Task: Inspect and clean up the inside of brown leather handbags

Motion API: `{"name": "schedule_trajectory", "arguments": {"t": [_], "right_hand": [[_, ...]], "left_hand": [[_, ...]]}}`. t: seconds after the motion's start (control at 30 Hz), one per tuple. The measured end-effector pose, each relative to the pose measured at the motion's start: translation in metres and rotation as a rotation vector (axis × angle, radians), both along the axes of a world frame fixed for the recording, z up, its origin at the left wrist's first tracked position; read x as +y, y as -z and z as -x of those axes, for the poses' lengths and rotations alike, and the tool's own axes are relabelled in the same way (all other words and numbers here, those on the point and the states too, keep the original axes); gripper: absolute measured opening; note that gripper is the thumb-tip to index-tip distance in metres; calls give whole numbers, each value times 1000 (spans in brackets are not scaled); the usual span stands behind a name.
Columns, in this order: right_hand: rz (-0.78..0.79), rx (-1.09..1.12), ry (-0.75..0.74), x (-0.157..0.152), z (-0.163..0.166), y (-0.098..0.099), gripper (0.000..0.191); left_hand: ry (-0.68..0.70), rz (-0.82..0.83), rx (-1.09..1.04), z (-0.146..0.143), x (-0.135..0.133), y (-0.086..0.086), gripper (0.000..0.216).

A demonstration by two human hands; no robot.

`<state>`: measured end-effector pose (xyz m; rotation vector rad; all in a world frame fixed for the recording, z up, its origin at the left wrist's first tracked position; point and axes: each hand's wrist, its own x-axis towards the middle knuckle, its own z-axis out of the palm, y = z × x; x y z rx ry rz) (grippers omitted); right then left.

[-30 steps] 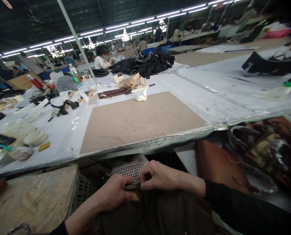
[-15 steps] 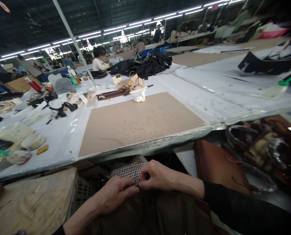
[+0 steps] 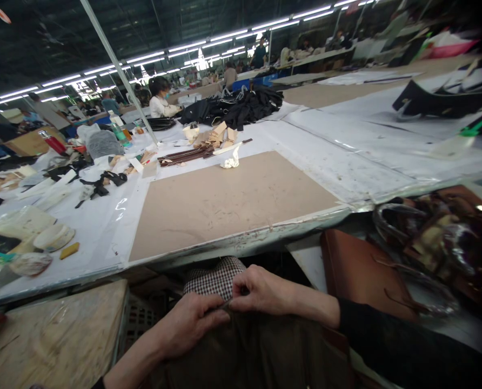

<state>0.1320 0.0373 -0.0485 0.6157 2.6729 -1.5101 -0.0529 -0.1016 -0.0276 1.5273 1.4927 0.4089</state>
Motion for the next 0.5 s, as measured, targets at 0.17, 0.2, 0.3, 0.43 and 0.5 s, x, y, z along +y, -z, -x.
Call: {"name": "schedule_trajectory", "arguments": {"t": [0.17, 0.2, 0.3, 0.43, 0.5], "right_hand": [[-22, -9, 49, -1, 2, -5, 14], [-22, -5, 69, -1, 4, -5, 19], [21, 12, 101, 0, 7, 0, 31], [170, 17, 99, 4, 5, 9, 36], [237, 26, 56, 8, -1, 11, 30]], "left_hand": [[-22, -1, -33, -3, 3, -1, 26], [-27, -4, -52, -4, 4, -2, 24], [-38, -21, -99, -6, 8, -2, 17], [-95, 11, -119, -7, 15, 5, 20], [-126, 39, -140, -7, 17, 10, 23]]}}
